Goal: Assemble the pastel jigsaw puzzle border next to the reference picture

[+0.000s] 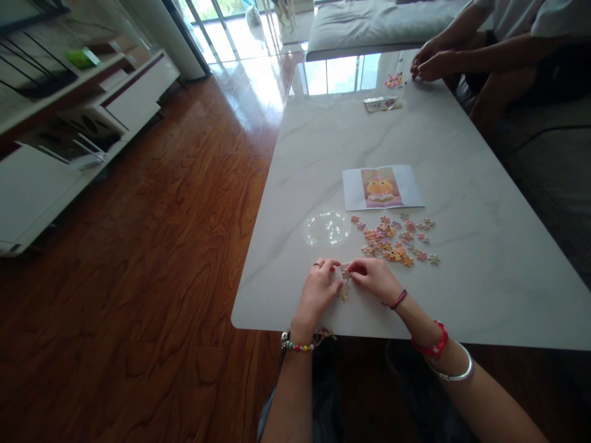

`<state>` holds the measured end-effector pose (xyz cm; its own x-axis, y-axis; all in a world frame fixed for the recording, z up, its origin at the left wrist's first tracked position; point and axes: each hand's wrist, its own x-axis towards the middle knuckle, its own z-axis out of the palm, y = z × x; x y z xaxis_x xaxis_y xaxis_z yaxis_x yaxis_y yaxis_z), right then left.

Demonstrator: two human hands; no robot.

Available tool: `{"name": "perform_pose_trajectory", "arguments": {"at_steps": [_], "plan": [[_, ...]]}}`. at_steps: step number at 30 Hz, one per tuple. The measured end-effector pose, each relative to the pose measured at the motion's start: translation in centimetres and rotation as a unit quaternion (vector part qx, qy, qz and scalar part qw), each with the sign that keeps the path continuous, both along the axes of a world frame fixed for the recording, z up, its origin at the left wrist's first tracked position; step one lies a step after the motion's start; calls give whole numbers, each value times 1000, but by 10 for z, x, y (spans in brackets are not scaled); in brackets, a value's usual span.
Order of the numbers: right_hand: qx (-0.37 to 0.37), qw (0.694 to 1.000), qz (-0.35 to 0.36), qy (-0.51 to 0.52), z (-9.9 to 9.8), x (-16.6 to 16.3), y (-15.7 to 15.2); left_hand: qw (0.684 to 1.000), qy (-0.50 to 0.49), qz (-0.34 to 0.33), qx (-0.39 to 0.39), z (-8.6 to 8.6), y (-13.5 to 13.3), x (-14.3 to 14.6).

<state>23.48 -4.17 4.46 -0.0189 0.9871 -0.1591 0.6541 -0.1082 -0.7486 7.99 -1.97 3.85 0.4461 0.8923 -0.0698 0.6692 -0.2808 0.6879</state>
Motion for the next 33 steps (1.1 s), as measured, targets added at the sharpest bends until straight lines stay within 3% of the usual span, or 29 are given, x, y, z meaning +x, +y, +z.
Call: {"name": "perform_pose_trajectory", "arguments": {"at_steps": [10, 19, 26, 30, 33], "plan": [[-18, 1000, 17, -9, -1, 10, 0, 999, 0, 9, 36, -2, 2, 5], [-62, 978, -68, 186, 0, 51, -1, 997, 1, 5, 80, -5, 3, 13], [-56, 980, -91, 168, 1, 84, -5, 994, -7, 6, 107, -2, 3, 24], [-66, 983, -58, 158, 2, 98, -9, 991, -14, -12, 129, 2, -1, 38], [-79, 985, -15, 152, 2, 98, -12, 988, -15, -63, 140, 3, -7, 50]]}}
